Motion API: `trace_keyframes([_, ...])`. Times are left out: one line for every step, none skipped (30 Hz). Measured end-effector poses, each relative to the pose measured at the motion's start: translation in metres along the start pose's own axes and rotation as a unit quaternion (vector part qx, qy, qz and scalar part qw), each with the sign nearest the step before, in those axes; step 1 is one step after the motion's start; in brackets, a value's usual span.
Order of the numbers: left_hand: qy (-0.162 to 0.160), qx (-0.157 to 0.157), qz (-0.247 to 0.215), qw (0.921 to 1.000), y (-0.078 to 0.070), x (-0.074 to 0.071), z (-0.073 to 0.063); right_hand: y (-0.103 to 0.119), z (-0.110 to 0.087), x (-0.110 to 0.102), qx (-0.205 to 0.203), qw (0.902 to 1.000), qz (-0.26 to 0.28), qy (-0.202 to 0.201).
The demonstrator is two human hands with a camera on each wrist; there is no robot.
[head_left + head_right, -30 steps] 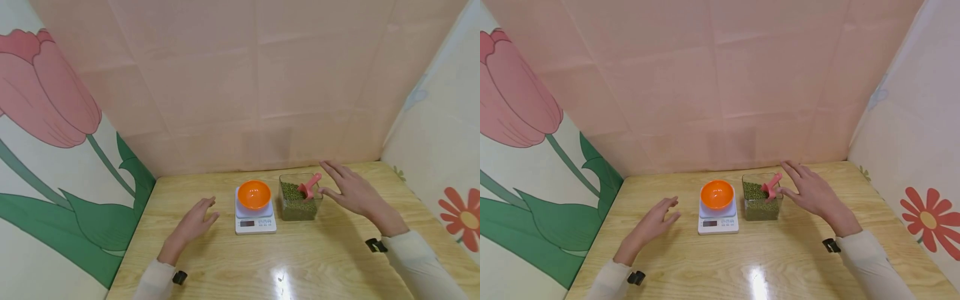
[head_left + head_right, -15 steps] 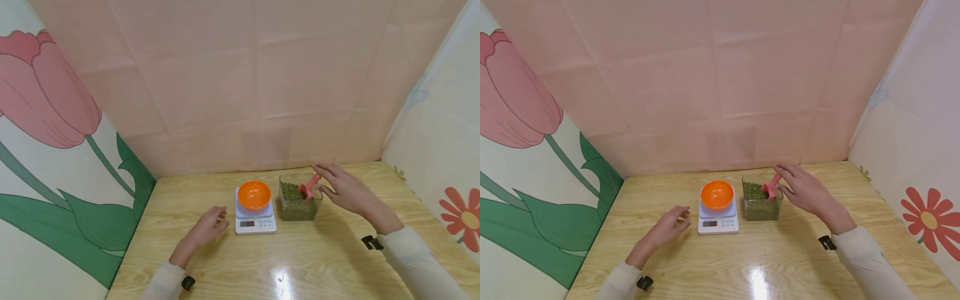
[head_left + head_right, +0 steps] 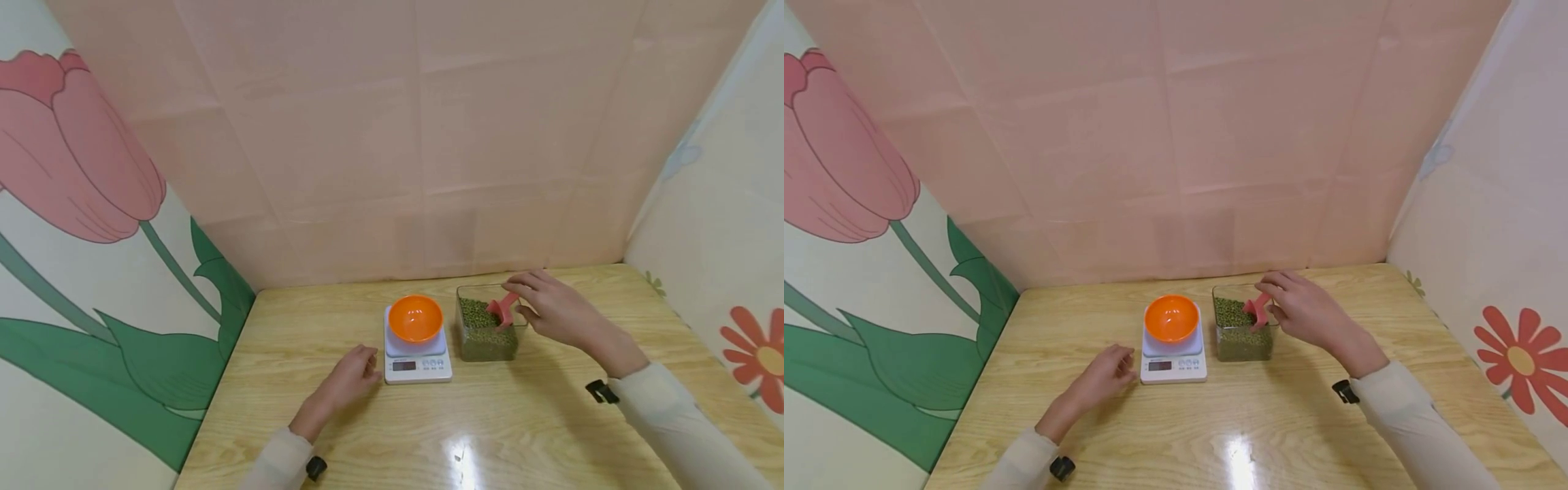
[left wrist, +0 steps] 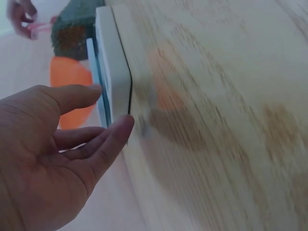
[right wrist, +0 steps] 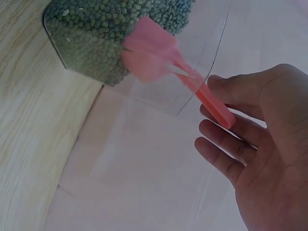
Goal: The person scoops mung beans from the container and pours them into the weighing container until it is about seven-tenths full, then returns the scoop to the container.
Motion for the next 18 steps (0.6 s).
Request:
trace_keyframes([0.000,-0.003,0.001,1.0000,0.000,0.001,0.000,0.000,0.001,0.001,-0.004,1.0000,-0.002,0.001])
trace_keyframes([0.000,-0.004,0.004,1.0000,0.000,0.003,0.000,0.000,0.002,0.002,-0.009,0.9999,-0.005,0.001])
trace_keyframes([0.001,-0.006,0.008,0.9999,0.000,0.004,0.001,0.000,0.002,0.002,-0.014,0.9999,-0.008,0.002])
trace_keyframes([0.002,-0.008,0.011,0.9999,0.000,0.006,0.001,0.000,0.003,0.003,-0.020,0.9997,-0.012,0.002])
trace_keyframes([0.004,-0.010,0.013,0.9999,0.000,0.007,0.001,0.000,0.004,0.004,-0.027,0.9995,-0.015,0.002])
trace_keyframes([0.005,-0.011,0.014,0.9998,0.000,0.008,0.001,0.000,0.004,0.005,-0.032,0.9993,-0.018,0.002])
trace_keyframes([0.006,-0.013,0.014,0.9998,0.000,0.009,0.001,0.001,0.005,0.006,-0.037,0.9991,-0.021,0.002])
trace_keyframes([0.007,-0.015,0.015,0.9997,0.000,0.010,0.001,0.001,0.006,0.006,-0.042,0.9989,-0.022,0.002])
trace_keyframes([0.007,-0.017,0.016,0.9997,-0.001,0.010,0.001,0.002,0.006,0.007,-0.045,0.9987,-0.023,0.002])
trace_keyframes([0.007,-0.019,0.015,0.9997,-0.002,0.010,0.001,0.002,0.007,0.008,-0.048,0.9986,-0.023,0.003])
trace_keyframes([0.008,-0.021,0.015,0.9996,-0.002,0.011,0.001,0.002,0.007,0.008,-0.050,0.9985,-0.024,0.005])
trace_keyframes([0.007,-0.023,0.015,0.9996,-0.003,0.011,0.001,0.002,0.008,0.008,-0.051,0.9984,-0.024,0.007])
trace_keyframes([0.008,-0.027,0.016,0.9995,-0.004,0.011,0.001,0.002,0.009,0.009,-0.052,0.9983,-0.025,0.010])
trace_keyframes([0.010,-0.029,0.018,0.9994,-0.004,0.011,0.001,0.002,0.009,0.009,-0.054,0.9981,-0.028,0.013])
trace_keyframes([0.010,-0.031,0.018,0.9993,-0.005,0.011,0.001,0.002,0.010,0.010,-0.054,0.9979,-0.030,0.017])
trace_keyframes([0.011,-0.033,0.019,0.9992,-0.005,0.011,0.001,0.002,0.011,0.011,-0.057,0.9976,-0.032,0.022])
trace_keyframes([0.011,-0.033,0.020,0.9992,-0.005,0.011,0.002,0.002,0.011,0.012,-0.059,0.9973,-0.036,0.026])
trace_keyframes([0.009,-0.031,0.022,0.9992,-0.006,0.011,0.002,0.002,0.012,0.012,-0.060,0.9970,-0.039,0.029])
Point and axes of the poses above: each hand's wrist, its own z-axis towards the middle knuckle, its own x-axis out of the palm, y = z × x, the point moved 3 cm from there along z, towards the middle knuckle, and after that the axes turned 6 degrees about z, right-handed, at the moved point
